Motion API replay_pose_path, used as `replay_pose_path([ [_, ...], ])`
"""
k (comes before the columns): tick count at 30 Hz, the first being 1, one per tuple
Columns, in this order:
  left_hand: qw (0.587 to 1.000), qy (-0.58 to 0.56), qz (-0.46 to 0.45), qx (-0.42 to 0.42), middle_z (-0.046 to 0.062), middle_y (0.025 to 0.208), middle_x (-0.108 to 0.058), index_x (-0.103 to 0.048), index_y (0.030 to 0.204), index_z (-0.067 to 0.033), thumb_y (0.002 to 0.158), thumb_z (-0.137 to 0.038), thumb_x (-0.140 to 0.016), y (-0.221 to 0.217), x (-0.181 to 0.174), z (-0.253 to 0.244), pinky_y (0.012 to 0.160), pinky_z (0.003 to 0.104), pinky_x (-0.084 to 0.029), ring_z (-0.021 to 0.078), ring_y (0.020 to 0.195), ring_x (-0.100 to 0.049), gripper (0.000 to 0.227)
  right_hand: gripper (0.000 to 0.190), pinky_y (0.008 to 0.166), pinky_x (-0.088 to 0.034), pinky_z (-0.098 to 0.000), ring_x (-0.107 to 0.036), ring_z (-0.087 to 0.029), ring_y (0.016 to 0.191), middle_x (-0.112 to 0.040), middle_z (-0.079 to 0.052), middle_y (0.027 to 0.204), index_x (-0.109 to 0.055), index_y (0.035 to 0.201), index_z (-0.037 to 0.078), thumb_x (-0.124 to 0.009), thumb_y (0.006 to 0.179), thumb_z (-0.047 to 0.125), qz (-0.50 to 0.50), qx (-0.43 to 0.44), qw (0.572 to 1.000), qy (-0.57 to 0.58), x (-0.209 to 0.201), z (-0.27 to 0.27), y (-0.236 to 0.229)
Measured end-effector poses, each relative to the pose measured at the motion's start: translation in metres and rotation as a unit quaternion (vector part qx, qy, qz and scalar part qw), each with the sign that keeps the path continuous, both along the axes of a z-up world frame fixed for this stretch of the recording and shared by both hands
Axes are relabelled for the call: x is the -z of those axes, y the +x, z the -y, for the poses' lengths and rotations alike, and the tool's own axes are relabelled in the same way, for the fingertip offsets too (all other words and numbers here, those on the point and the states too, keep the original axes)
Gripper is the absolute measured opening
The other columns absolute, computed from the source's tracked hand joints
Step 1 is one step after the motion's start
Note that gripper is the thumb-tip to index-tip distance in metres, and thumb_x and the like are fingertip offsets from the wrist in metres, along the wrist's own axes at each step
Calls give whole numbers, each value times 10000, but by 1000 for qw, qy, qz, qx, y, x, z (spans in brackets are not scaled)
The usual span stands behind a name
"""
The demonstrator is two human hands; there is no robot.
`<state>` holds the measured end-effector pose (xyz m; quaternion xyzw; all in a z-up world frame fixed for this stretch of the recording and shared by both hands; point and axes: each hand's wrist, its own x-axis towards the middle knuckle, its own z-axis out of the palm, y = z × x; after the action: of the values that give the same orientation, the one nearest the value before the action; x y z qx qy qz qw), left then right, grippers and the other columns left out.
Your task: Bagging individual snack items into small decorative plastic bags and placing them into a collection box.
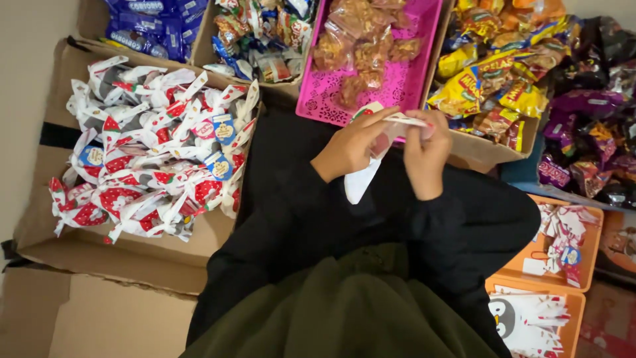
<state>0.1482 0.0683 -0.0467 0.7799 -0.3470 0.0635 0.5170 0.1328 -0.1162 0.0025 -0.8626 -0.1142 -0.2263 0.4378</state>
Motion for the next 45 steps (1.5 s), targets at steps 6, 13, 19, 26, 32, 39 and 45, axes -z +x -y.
replay_pose_path([
  [6,991,-100,-68,62,192,1369,-652,-790,1081,-80,750,165,-555,31,-21,-39,1034,524,-521,446,1196,-653,475,354,721,-448,-331,-485,-112,739,-567,-8,722,-586,743,69,-618,1096,59,-104,-16,986,128,34,19,10],
  [13,915,68,-280,-283,41,1242,-676,-667,1190,-142,919,100,-531,134,-4,-106,1009,247,-630,203,1185,-660,387,488,614,-291,-243,-357,-22,716,-410,102,717,-421,682,191,-576,1117,349,-197,40,966,166,13,10,15],
  [19,900,77,-201,-379,191,1146,-539,-486,1184,-67,954,-146,-705,198,108,-141,829,579,-467,402,1065,-548,327,478,669,-370,-232,-423,-17,742,-493,101,727,-508,684,160,-576,1123,336,-195,61,964,170,12,18,18],
  [26,832,209,-280,-430,207,1450,-380,-324,1528,-83,911,-322,-792,192,142,-144,1067,576,-423,449,1308,-382,810,464,644,-304,-227,-363,-13,731,-409,119,725,-429,686,201,-594,1102,325,-199,70,954,211,16,11,13],
  [32,876,118,-121,-451,105,909,-585,-551,874,-127,793,-147,-788,141,104,-150,757,454,-466,332,916,-578,252,459,618,-362,-211,-436,-4,698,-505,100,696,-519,678,183,-605,1098,346,-200,73,953,218,14,5,13],
  [39,891,-5,-199,-408,116,1140,-737,-560,1260,-119,936,-220,-734,88,15,-142,842,414,-560,286,1044,-722,381,426,653,-311,-223,-377,-20,732,-440,104,737,-480,711,194,-611,1099,313,-158,60,955,245,10,8,12],
  [45,938,-31,-188,-289,74,1077,-707,-595,1192,-76,929,-237,-746,-3,-101,-80,743,266,-594,185,905,-685,343,515,589,-234,-230,-318,-15,646,-375,110,641,-397,643,229,-620,1084,375,-161,61,951,258,-15,-3,4],
])
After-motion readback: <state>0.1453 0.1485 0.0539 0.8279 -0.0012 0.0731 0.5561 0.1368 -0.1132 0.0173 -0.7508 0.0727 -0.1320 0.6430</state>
